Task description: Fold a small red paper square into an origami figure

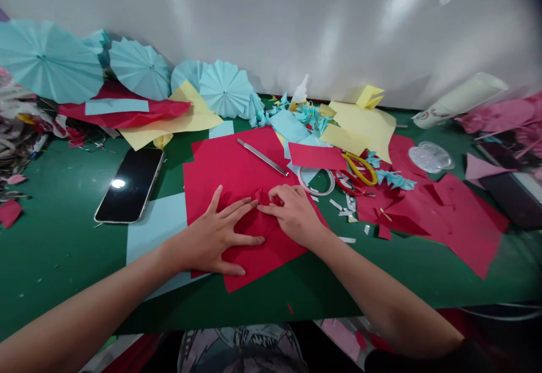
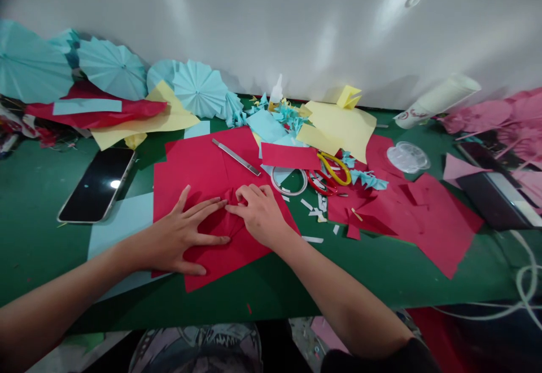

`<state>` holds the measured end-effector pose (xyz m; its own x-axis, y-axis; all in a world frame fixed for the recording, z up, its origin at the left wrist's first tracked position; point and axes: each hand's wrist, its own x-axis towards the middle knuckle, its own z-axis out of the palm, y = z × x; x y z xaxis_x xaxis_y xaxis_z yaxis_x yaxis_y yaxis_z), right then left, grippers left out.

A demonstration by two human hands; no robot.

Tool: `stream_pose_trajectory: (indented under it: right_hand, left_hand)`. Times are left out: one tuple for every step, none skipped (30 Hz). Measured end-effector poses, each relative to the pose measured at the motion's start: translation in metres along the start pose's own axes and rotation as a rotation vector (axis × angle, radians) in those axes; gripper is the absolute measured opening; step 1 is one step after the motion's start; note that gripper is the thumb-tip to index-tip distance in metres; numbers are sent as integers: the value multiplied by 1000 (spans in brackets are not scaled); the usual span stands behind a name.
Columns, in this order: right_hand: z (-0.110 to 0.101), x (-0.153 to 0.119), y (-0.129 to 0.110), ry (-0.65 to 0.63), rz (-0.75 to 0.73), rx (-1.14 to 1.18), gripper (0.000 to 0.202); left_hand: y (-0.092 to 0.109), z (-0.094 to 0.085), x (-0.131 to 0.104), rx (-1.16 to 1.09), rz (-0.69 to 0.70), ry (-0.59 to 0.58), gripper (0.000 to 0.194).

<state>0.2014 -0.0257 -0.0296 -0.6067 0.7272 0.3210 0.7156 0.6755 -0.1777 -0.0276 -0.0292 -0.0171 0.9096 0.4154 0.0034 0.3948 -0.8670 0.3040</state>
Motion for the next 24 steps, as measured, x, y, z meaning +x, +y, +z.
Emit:
stream_pose_trajectory:
  right_hand:
    - [0, 0, -2, 6, 11, -32, 35]
    - [-1, 0, -4, 8, 18, -65, 35]
    - [-1, 1, -6, 7, 23, -101, 34]
    - [-1, 1, -8, 3, 26, -139, 32]
    - [-2, 1, -11, 1, 28, -178, 31]
    - [-2, 1, -13, -2, 30, -220, 29]
    - [-3, 2, -15, -4, 30, -261, 29]
    - [-3, 2, -17, -7, 29, -300, 28]
    - [-4, 2, -19, -9, 27, -334, 29]
    - [-5, 3, -20, -11, 23, -362, 29]
    - [-6, 4, -22, -14, 18, -384, 29]
    - [-6, 4, -23, -17, 15, -400, 29]
    - [-7, 5, -24, -23, 15, -411, 29]
    - [-7, 6, -25, -30, 19, -418, 29]
    - [-7, 6, -25, -42, 27, -419, 30]
    - [-7, 7, -26, -58, 38, -416, 31]
    - [-7, 7, -26, -76, 51, -408, 32]
    - [-7, 8, -26, -96, 65, -398, 33]
    - [-7, 8, -26, -118, 78, -387, 34]
    - [-7, 8, -26, -138, 92, -377, 35]
    - [-7, 8, -25, -158, 105, -367, 37]
    - [-7, 9, -25, -175, 120, -360, 38]
    - [-6, 9, -24, -192, 135, -353, 39]
    - [-6, 9, -24, -207, 150, -346, 41]
  left_hand:
    - [0, 0, 0, -3, 0, 0, 51]
    - [0, 0, 0, -7, -2, 0, 50]
    - [1, 0, 0, -10, -4, 1, 50]
    - [1, 0, -1, -12, -5, 1, 50]
    - [1, -1, -1, -14, -8, 2, 50]
    - [1, -1, -1, -14, -10, 4, 51]
    - [1, -1, -1, -15, -11, 5, 51]
    - [1, -1, -1, -16, -11, 6, 51]
    - [1, -1, -1, -18, -10, 6, 51]
    - [1, -1, 0, -20, -9, 5, 50]
    - [1, -1, 0, -23, -12, 5, 50]
    - [2, -1, 0, -25, -14, 4, 50]
    - [2, -1, 0, -27, -16, 2, 50]
    - [2, -1, 0, -27, -17, 1, 50]
    - [2, -1, 0, -27, -17, 2, 50]
    - [2, -1, 0, -26, -16, 3, 50]
    - [2, 0, 0, -25, -14, 7, 51]
    - [2, 0, 0, -23, -11, 10, 51]
    - [1, 0, 0, -21, -11, 12, 51]
    - [1, 0, 0, -19, -9, 15, 51]
    - [1, 1, 0, -17, -6, 15, 51]
    - [1, 1, 0, -16, -5, 15, 50]
    - [1, 1, 0, -16, -6, 14, 50]
    - [1, 1, 0, -15, -7, 12, 50]
